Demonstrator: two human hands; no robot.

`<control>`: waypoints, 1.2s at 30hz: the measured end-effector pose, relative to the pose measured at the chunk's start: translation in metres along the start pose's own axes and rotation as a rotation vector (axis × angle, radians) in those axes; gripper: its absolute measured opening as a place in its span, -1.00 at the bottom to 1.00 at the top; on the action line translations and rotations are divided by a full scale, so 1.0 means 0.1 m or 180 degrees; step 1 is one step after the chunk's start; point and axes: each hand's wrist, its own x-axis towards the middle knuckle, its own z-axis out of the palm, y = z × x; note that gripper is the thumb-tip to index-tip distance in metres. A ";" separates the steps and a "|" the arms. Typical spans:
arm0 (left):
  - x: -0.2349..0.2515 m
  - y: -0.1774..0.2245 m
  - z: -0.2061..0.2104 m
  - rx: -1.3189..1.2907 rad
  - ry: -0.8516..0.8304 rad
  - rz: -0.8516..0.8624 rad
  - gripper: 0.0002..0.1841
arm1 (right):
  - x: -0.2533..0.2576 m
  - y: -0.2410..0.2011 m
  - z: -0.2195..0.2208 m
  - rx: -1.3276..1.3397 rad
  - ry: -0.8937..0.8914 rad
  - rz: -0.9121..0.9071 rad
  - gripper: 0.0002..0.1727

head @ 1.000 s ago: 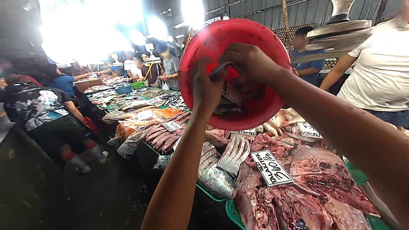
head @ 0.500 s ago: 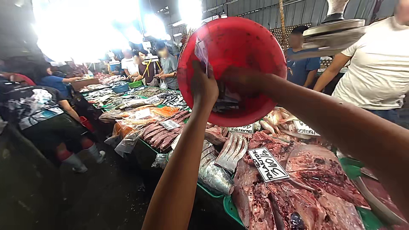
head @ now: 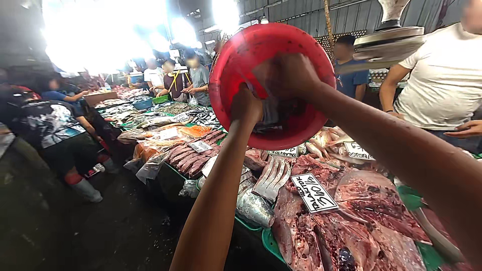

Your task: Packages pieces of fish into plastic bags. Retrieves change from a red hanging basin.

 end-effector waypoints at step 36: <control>0.09 -0.02 0.37 -0.1853 0.0975 0.0615 -0.37 | -0.02 0.21 0.06 0.2828 -0.0721 0.0456 -0.74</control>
